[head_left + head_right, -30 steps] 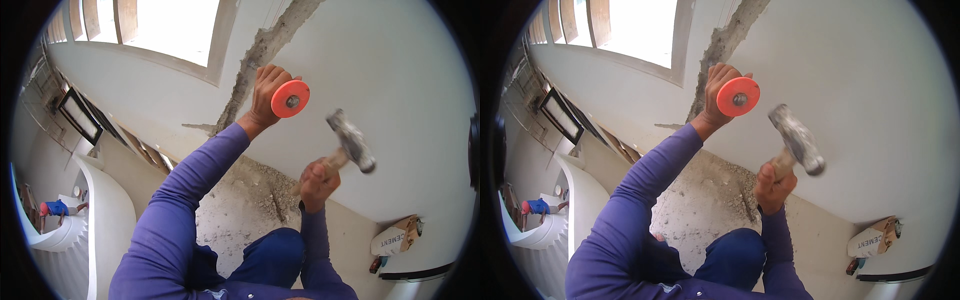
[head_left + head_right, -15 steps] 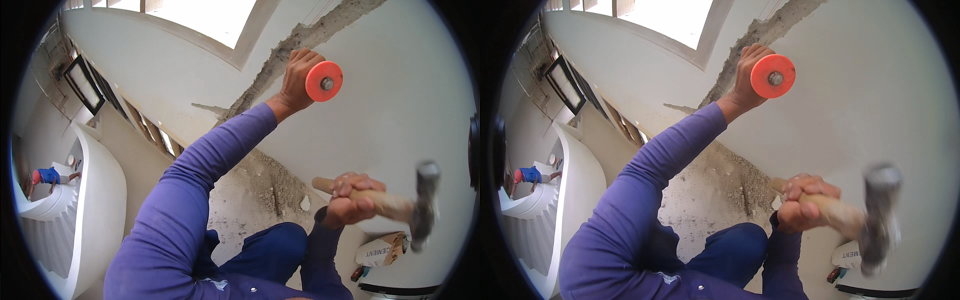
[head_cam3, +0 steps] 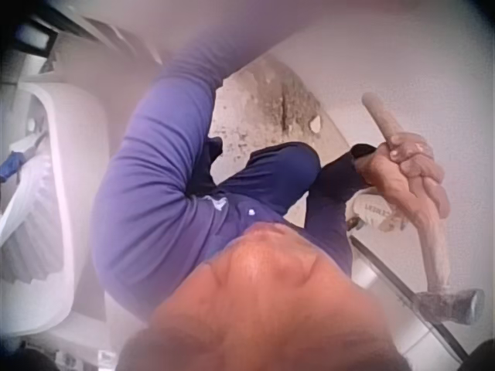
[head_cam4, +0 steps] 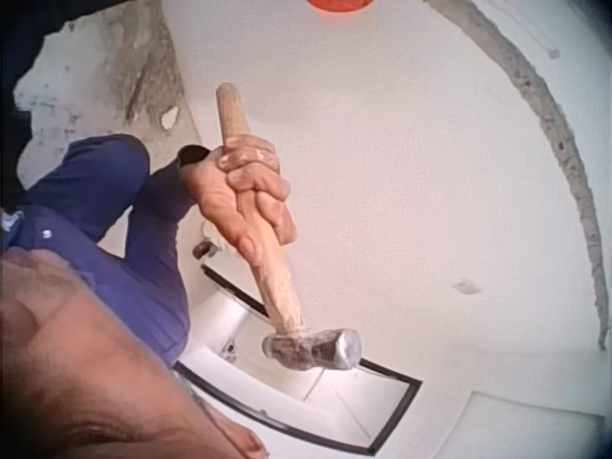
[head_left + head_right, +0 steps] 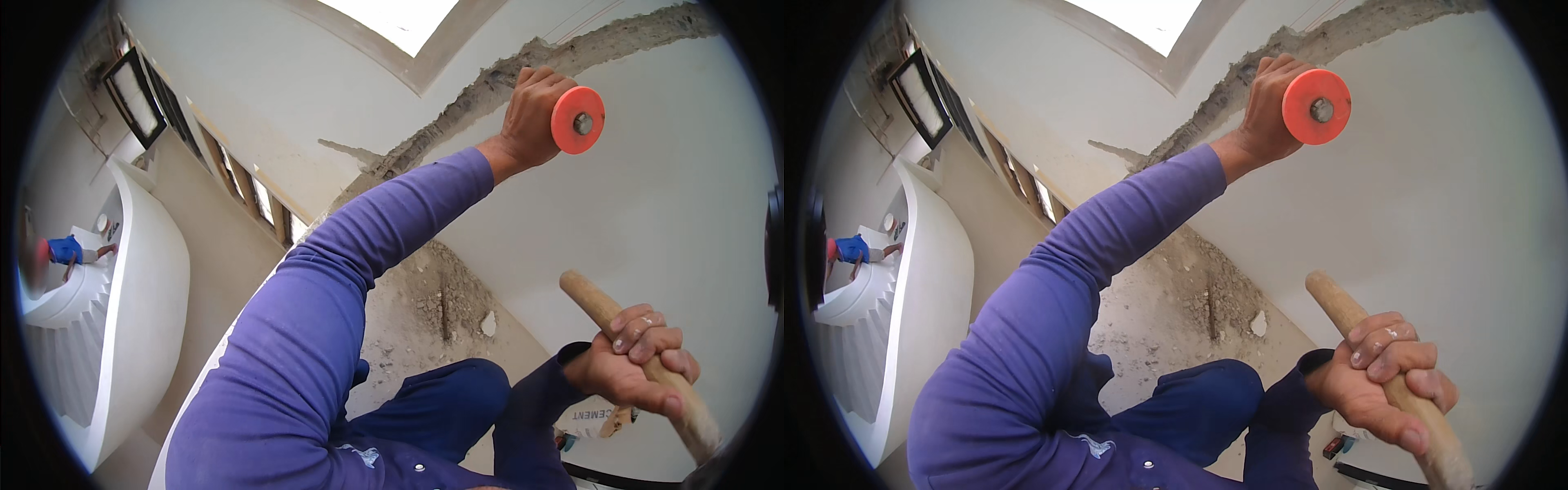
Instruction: The person uses a hammer and a red-handled chisel to chip away at a concrete ledge on a spiral staircase. They repeatedly strike the chisel to remove material and occasionally clear debris by hand.
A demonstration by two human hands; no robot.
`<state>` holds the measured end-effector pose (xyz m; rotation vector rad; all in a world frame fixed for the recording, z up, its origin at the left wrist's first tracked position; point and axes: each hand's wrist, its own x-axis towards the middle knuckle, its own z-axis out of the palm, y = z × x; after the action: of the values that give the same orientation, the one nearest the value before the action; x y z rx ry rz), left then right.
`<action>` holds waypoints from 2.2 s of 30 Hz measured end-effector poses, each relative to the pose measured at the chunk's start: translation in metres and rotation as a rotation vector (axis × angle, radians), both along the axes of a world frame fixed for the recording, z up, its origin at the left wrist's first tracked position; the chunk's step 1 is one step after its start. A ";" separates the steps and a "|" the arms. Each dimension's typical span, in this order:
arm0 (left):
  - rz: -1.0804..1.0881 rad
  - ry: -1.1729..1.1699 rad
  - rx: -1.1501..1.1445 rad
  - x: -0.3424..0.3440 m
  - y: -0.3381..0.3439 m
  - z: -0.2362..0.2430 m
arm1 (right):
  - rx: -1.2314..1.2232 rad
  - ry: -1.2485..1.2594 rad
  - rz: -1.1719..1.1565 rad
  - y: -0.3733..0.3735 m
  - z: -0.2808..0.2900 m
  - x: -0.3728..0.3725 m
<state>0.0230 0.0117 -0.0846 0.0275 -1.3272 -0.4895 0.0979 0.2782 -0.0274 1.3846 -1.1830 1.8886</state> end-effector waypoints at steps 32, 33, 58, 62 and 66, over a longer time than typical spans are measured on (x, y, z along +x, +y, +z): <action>0.014 -0.120 0.046 0.002 -0.015 0.007 | 1.057 -0.240 -0.281 -0.049 0.016 -0.030; -0.025 -0.175 0.019 0.002 -0.008 0.002 | 1.027 -0.306 -0.238 -0.036 0.015 -0.024; -0.540 0.304 0.603 0.044 -0.069 0.016 | 0.552 -0.734 0.192 0.049 -0.062 0.008; -0.730 0.472 0.699 0.058 -0.065 0.028 | 0.570 -0.720 0.218 0.046 -0.064 0.009; -0.741 0.497 0.699 0.061 -0.063 0.032 | 0.616 -0.701 0.172 0.045 -0.066 0.011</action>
<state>0.0843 -0.0516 -0.0524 -0.0105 -0.5910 -1.4716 0.1089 0.3232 -0.0935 1.1345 -2.1879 2.3411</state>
